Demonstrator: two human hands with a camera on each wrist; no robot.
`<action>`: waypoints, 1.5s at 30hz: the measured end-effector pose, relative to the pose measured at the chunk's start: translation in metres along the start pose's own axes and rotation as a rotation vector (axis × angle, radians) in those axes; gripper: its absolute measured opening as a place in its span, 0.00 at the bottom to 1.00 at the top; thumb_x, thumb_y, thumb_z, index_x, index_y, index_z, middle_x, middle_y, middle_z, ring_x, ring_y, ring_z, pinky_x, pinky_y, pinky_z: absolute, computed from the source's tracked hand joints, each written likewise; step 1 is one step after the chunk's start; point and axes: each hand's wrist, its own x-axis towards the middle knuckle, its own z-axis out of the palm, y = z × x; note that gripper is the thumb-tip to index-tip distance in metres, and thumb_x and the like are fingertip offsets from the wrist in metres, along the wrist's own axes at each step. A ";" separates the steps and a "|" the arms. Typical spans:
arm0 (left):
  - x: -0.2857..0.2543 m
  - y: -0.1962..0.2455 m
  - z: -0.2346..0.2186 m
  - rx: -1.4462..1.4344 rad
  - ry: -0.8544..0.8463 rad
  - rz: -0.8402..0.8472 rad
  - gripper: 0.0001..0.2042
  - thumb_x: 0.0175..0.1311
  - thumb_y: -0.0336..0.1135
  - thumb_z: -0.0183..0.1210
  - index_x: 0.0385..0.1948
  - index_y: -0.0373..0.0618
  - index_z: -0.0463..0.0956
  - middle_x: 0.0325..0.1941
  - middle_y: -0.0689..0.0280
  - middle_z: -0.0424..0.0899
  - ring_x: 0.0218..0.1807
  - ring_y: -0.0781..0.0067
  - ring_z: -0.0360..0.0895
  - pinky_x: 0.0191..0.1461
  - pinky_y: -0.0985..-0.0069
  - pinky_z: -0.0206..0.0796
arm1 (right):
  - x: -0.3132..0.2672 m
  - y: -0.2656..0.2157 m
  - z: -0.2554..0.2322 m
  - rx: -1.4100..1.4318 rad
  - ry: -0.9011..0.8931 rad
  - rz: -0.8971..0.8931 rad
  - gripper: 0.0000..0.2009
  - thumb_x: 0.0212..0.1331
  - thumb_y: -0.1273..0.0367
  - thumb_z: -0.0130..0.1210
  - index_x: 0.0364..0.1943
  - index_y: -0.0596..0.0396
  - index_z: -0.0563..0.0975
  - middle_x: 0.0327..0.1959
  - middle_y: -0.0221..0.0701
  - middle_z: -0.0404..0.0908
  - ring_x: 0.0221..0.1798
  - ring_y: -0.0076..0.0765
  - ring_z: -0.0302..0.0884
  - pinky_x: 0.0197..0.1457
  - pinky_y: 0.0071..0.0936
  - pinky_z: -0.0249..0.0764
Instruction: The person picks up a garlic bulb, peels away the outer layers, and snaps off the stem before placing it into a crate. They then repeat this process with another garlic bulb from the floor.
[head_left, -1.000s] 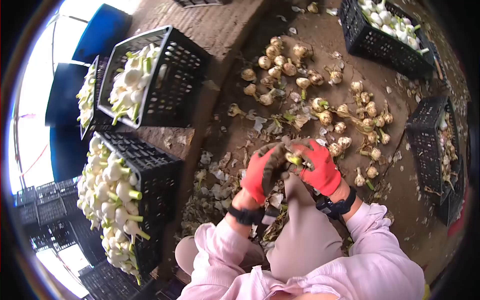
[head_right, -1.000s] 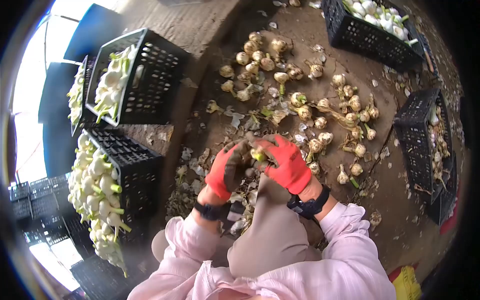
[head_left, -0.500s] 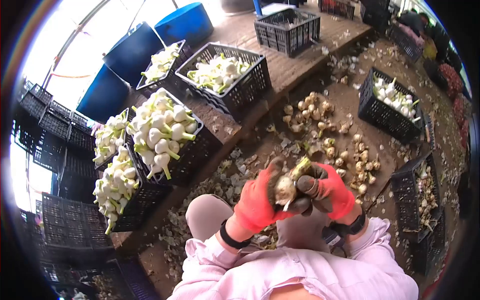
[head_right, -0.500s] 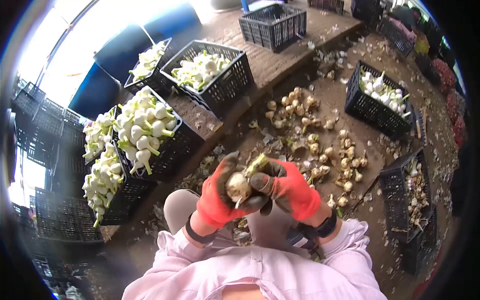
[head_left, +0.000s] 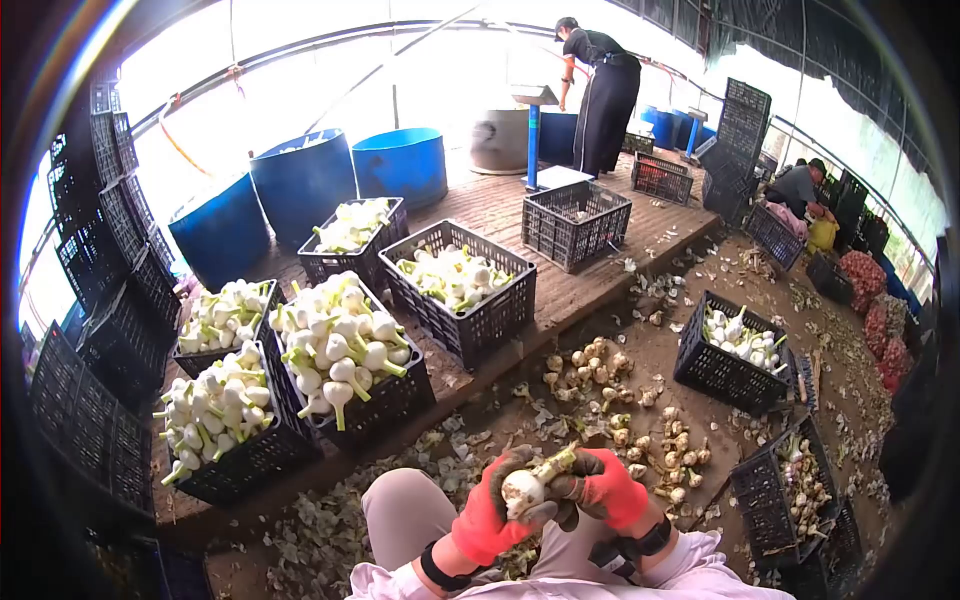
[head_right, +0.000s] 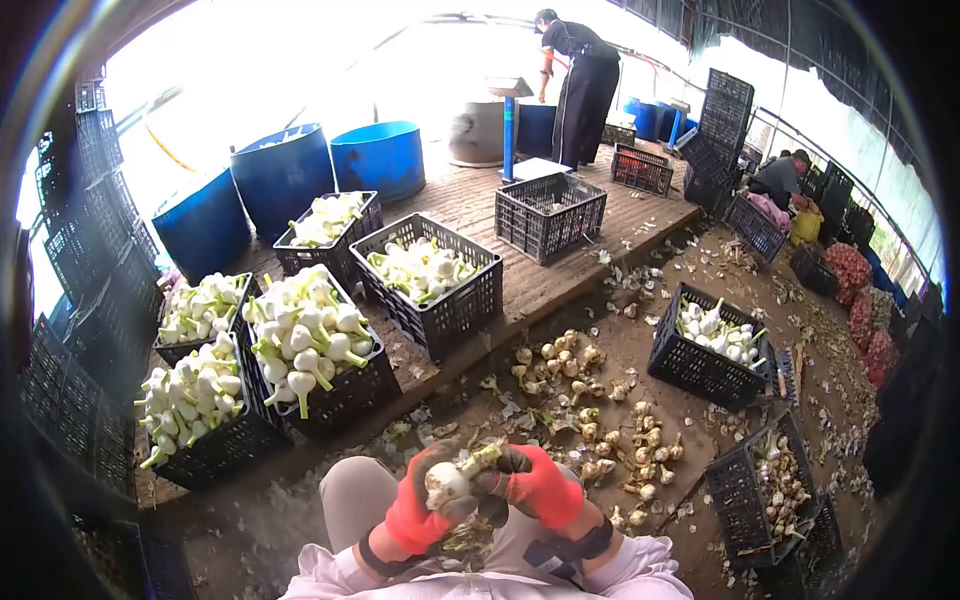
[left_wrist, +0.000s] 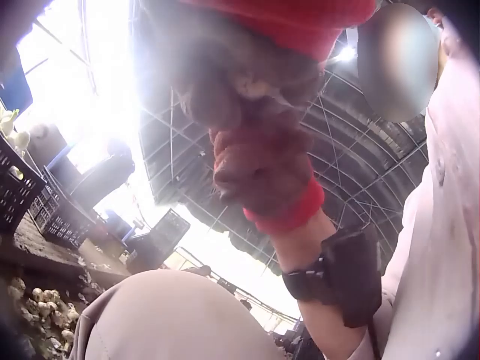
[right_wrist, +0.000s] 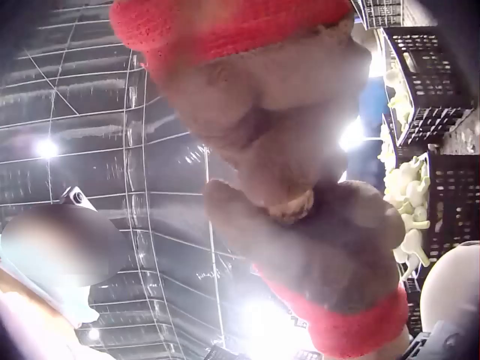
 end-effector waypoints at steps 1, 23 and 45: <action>-0.002 0.001 -0.001 -0.069 -0.006 -0.025 0.35 0.50 0.35 0.67 0.59 0.39 0.55 0.45 0.56 0.76 0.46 0.67 0.76 0.48 0.73 0.68 | -0.003 -0.001 0.002 0.020 -0.013 0.038 0.12 0.58 0.65 0.56 0.39 0.60 0.75 0.29 0.29 0.78 0.25 0.22 0.76 0.23 0.19 0.71; -0.021 -0.028 -0.006 -0.581 0.275 -0.550 0.23 0.61 0.34 0.55 0.56 0.41 0.60 0.38 0.61 0.77 0.26 0.74 0.76 0.25 0.78 0.70 | 0.027 0.049 0.011 0.190 0.162 -0.122 0.12 0.52 0.79 0.56 0.43 0.63 0.75 0.39 0.30 0.79 0.39 0.21 0.75 0.43 0.19 0.71; -0.018 -0.015 -0.041 -0.240 0.035 -0.381 0.36 0.47 0.28 0.68 0.59 0.43 0.58 0.49 0.64 0.73 0.49 0.76 0.71 0.49 0.74 0.68 | 0.018 0.032 0.032 -0.751 0.193 -0.333 0.08 0.48 0.76 0.54 0.35 0.58 0.75 0.37 0.39 0.78 0.41 0.39 0.76 0.49 0.28 0.68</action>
